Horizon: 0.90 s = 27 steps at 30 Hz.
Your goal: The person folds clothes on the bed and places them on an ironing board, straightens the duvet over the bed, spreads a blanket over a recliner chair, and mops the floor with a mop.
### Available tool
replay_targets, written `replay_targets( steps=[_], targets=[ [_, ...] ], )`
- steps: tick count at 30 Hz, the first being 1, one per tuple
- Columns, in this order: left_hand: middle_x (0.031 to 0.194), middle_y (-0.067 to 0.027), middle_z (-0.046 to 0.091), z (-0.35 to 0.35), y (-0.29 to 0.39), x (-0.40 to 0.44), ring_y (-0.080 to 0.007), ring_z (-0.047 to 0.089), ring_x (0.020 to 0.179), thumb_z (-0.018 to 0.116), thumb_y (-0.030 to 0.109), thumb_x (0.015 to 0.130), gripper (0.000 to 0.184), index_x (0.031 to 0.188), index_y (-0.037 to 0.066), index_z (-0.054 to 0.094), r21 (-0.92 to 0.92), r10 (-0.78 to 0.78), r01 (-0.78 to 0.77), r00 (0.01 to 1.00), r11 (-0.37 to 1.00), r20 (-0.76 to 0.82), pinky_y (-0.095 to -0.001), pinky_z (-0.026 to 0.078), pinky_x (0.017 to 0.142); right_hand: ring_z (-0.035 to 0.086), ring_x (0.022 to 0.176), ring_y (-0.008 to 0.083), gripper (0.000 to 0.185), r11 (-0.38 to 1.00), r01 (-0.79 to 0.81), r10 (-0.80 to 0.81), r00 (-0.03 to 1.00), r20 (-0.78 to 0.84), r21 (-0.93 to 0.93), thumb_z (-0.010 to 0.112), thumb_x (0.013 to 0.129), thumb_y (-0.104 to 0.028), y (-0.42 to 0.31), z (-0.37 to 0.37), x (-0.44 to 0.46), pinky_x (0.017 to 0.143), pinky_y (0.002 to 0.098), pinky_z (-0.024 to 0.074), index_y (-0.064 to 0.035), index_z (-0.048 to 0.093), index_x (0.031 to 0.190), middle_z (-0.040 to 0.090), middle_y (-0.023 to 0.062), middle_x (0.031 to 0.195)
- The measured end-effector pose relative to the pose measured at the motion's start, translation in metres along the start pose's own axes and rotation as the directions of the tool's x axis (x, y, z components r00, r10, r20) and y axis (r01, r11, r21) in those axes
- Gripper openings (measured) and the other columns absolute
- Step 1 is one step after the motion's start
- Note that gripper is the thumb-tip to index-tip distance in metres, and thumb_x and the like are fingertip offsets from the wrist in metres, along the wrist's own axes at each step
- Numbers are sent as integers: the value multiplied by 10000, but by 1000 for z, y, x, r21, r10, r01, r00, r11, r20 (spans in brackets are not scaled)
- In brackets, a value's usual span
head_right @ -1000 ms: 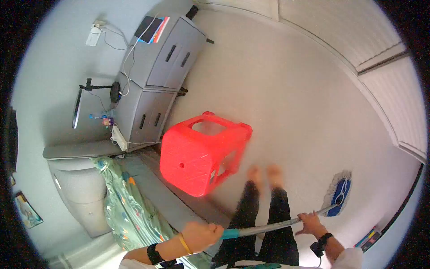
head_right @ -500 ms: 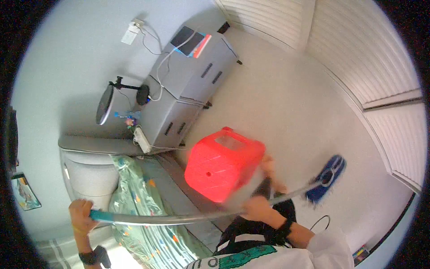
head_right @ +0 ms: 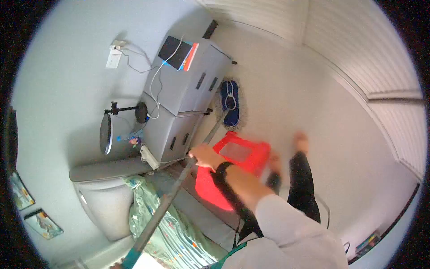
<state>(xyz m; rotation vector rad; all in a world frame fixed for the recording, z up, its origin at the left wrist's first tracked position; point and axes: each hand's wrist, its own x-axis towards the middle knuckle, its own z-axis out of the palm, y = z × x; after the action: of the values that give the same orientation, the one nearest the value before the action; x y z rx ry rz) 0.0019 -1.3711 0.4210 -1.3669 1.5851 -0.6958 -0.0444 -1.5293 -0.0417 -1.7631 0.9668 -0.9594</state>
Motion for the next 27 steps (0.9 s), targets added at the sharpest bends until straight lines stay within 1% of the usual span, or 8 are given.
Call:
replay_targets(
  steps=[3,9,10,11,17,21,23,27],
  targets=[
    [440,-12,348,-25,20,31,-160,367,364,605,250,760,318,509,131,448,124,61,-31,968,992,-242,-289,309,355,536,783,242,147,996,7,2,995,98,-93,602,603,-179,27,-14,12,696,365,376,-119,515,705,542,55,732],
    [454,-14,451,-72,-2,64,-135,379,354,635,252,726,292,508,100,514,52,80,-72,981,996,-179,-260,300,347,544,804,218,144,989,-103,113,989,92,-107,609,591,-181,31,-98,-25,728,346,361,-139,545,712,554,52,735],
    [470,-31,464,-83,-7,77,-158,405,370,644,212,699,203,563,92,552,33,88,-85,992,996,-92,-276,319,354,540,774,217,136,989,-116,116,993,-8,-88,613,589,-173,36,-114,-35,723,360,351,-142,531,692,553,38,713],
    [527,-73,356,-59,-18,83,-253,405,488,602,157,662,256,551,88,382,73,128,-111,942,991,-310,-376,281,446,536,744,216,132,990,-128,120,987,-109,-64,617,587,-165,42,-130,-46,718,375,341,-145,518,673,551,24,691],
    [481,-27,307,-135,33,196,-189,340,407,634,153,617,295,517,110,360,-23,297,-352,821,936,-488,-335,238,404,528,790,264,219,923,-368,340,916,-213,-111,633,493,-185,90,-231,-125,729,395,355,-107,536,673,568,51,727],
    [551,11,382,-155,78,244,-155,403,449,601,235,562,155,675,158,525,-167,465,-603,737,780,-490,-310,295,418,518,702,308,160,875,-445,319,826,-465,-189,614,512,-157,95,-286,-185,697,362,372,-86,521,621,517,99,621],
    [602,13,442,-146,110,262,-154,467,507,567,224,567,174,721,154,527,-244,528,-709,671,662,-520,-312,338,419,516,633,320,144,875,-485,444,805,-394,-5,605,524,-136,133,-284,-226,660,372,374,-76,501,603,502,109,587],
    [616,-6,467,-110,157,290,-179,500,545,550,240,619,171,752,137,521,-397,601,-776,631,490,-491,-322,365,437,511,553,325,157,721,-574,584,805,-105,-388,603,540,-142,161,-305,-277,545,389,369,-54,474,558,503,126,542]
  ],
)
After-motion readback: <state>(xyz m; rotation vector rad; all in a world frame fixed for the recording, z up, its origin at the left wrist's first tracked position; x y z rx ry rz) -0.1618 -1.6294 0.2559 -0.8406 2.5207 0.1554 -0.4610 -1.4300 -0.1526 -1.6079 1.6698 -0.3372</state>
